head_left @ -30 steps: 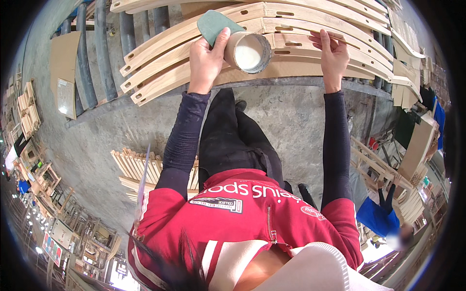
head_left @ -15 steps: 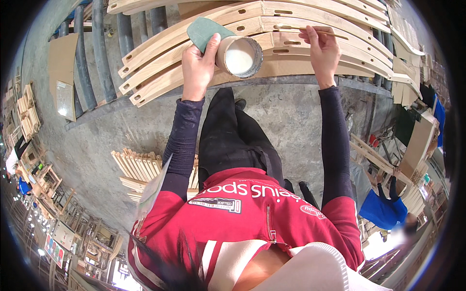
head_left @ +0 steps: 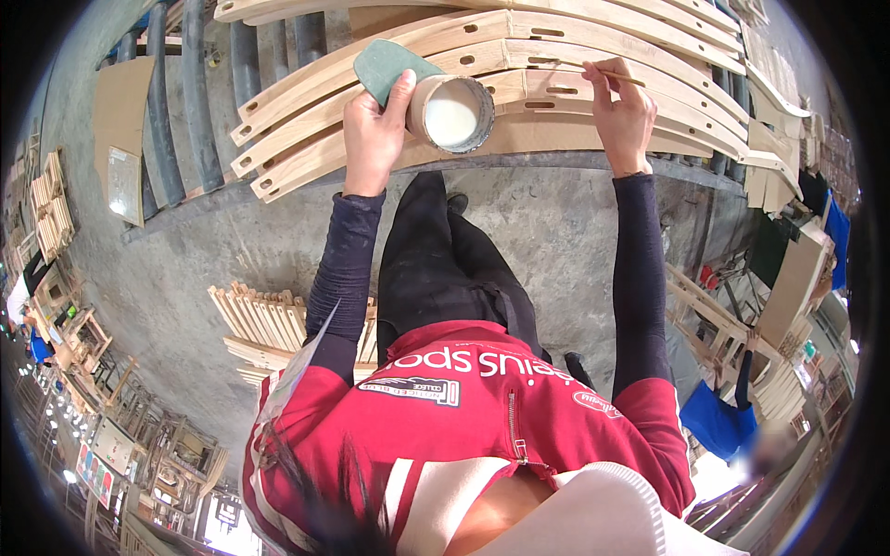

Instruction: The person applies a white liquid to the slots of curved wooden pieces using a small brush and container. After applying the liquid, the person stacks the treated pieces on a metal rack.

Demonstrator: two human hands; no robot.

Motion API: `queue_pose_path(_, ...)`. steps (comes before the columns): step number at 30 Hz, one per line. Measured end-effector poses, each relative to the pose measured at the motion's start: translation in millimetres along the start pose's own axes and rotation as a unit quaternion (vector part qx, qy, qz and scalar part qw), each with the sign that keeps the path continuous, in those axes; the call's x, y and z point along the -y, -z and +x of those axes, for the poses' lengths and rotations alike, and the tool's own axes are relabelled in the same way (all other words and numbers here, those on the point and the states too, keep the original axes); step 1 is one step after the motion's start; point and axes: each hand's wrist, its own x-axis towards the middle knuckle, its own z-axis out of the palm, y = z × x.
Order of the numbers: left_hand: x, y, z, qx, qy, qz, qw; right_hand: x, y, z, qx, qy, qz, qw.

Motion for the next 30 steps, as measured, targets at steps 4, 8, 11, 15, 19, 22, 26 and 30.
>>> queue_pose_path(4, -4, 1, 0, 0.006, 0.013, -0.009, 1.000, 15, -3, 1, 0.008, 0.041, 0.047, 0.998)
queue_pose_path(8, -9, 0, 1, 0.005, 0.007, -0.002, 1.000, 9, -3, 4, -0.001, 0.010, 0.056, 0.998)
queue_pose_path(11, -14, 1, 0, -0.002, 0.014, -0.013, 1.000, 5, 0, 5, 0.006, 0.009, 0.010, 1.000)
queue_pose_path(15, -10, 1, 6, -0.004, 0.008, -0.020, 1.000, 12, -4, 6, 0.012, 0.019, 0.080, 0.997)
queue_pose_path(19, -11, -2, 13, -0.007, -0.011, -0.005, 1.000, -1, -1, 4, 0.004, -0.045, 0.109, 0.993)
queue_pose_path(22, -8, -4, 22, -0.024, -0.070, -0.014, 0.997, -12, 14, 2, 0.006, -0.087, 0.150, 0.985)
queue_pose_path(26, -11, -7, 31, -0.028, -0.106, -0.001, 0.994, 38, 49, 0, 0.009, -0.141, 0.411, 0.901)
queue_pose_path(30, -34, -17, 32, 0.001, -0.116, 0.005, 0.993, 72, 46, -11, 0.062, -0.072, 0.413, 0.906)
